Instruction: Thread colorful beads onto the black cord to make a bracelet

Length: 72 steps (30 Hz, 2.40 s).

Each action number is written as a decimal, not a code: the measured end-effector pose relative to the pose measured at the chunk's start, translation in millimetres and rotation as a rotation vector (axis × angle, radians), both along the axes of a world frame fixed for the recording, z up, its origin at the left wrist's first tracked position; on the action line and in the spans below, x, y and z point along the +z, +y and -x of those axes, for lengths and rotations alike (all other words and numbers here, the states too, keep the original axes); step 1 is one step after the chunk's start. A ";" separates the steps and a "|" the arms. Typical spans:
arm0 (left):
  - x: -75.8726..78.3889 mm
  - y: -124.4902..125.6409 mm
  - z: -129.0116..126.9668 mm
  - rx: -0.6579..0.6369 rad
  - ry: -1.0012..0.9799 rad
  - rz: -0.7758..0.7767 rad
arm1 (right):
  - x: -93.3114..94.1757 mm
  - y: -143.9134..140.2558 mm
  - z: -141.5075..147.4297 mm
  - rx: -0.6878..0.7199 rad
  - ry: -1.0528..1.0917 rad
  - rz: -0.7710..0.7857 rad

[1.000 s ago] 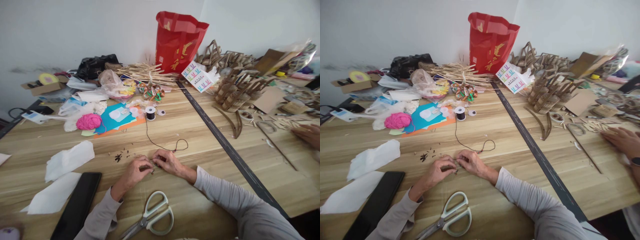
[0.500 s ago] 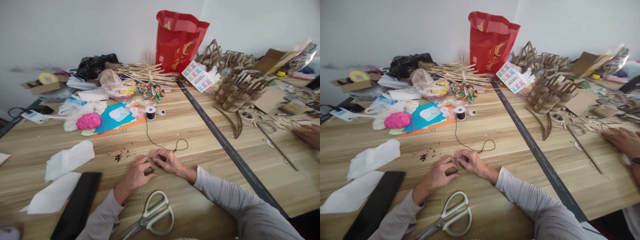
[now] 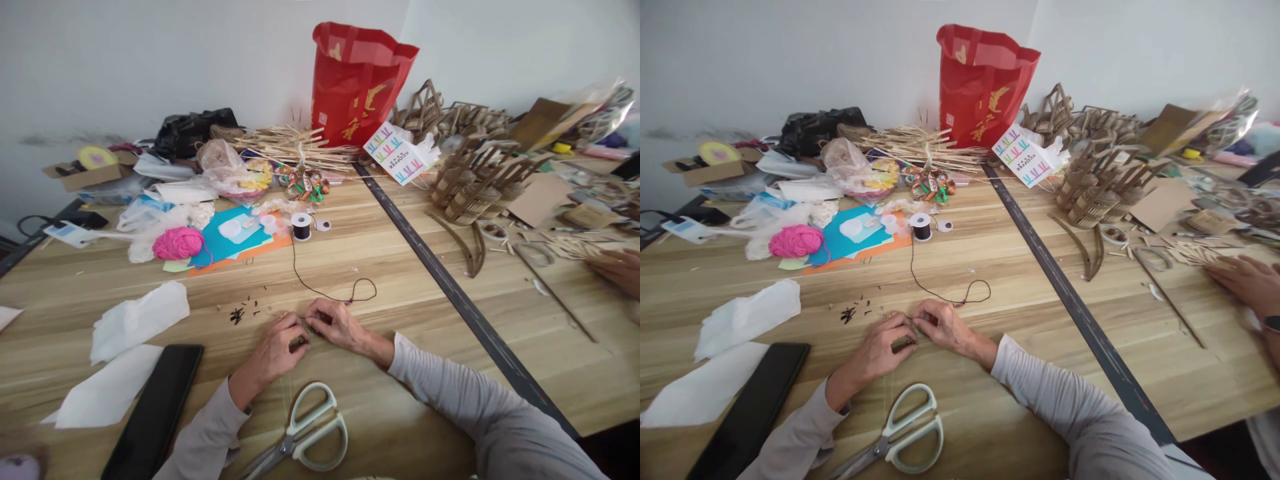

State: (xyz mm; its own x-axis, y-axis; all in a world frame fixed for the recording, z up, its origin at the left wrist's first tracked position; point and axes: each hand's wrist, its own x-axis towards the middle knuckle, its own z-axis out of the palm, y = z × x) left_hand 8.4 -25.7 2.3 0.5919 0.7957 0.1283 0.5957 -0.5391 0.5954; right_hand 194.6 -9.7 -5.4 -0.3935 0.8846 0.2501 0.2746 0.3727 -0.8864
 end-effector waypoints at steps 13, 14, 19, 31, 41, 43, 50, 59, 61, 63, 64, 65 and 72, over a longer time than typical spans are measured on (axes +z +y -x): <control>0.7 13.5 8.1 0.220 -0.388 0.310 | 2.4 -0.4 -0.3 0.014 -0.038 -0.009; -0.5 14.5 9.4 0.245 -0.404 0.339 | 3.0 -0.5 -0.2 0.018 -0.041 -0.017; -4.7 16.8 10.7 0.333 -0.507 0.446 | 3.6 -1.4 0.5 0.036 -0.035 -0.053; -1.2 17.2 9.2 0.404 -0.568 0.486 | 1.0 -2.7 -0.2 0.070 -0.040 -0.065; 6.8 20.0 14.6 0.375 -0.568 0.575 | 4.4 -2.6 -2.4 0.138 -0.046 -0.043; 5.6 20.3 14.9 0.373 -0.567 0.581 | 5.5 -2.9 -2.7 0.147 -0.051 -0.042; 5.4 21.2 15.1 0.337 -0.555 0.591 | 5.5 -3.7 -2.6 0.141 -0.065 -0.042; 1.8 20.6 14.6 0.338 -0.568 0.597 | 5.6 -3.5 -1.6 0.138 -0.055 -0.058; 2.2 20.7 14.6 0.337 -0.563 0.592 | 6.1 -3.5 -1.6 0.138 -0.059 -0.060; 2.8 20.8 14.7 0.330 -0.555 0.593 | 6.2 -3.5 -1.6 0.138 -0.062 -0.059; 3.1 20.9 14.7 0.328 -0.554 0.593 | 6.2 -3.4 -1.6 0.138 -0.062 -0.058; 3.2 20.8 14.7 0.327 -0.554 0.595 | 6.1 -3.4 -1.6 0.139 -0.059 -0.058; 0.8 20.5 14.6 0.324 -0.555 0.588 | 7.5 -3.7 -0.9 0.141 -0.065 -0.061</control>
State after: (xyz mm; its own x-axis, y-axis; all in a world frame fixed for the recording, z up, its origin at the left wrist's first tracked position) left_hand -6.2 -5.2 3.2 0.2988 0.9419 -0.1534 0.2077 0.0927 0.9738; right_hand 195.5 -13.4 2.0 -0.5297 0.8034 0.2719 0.2720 0.4645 -0.8428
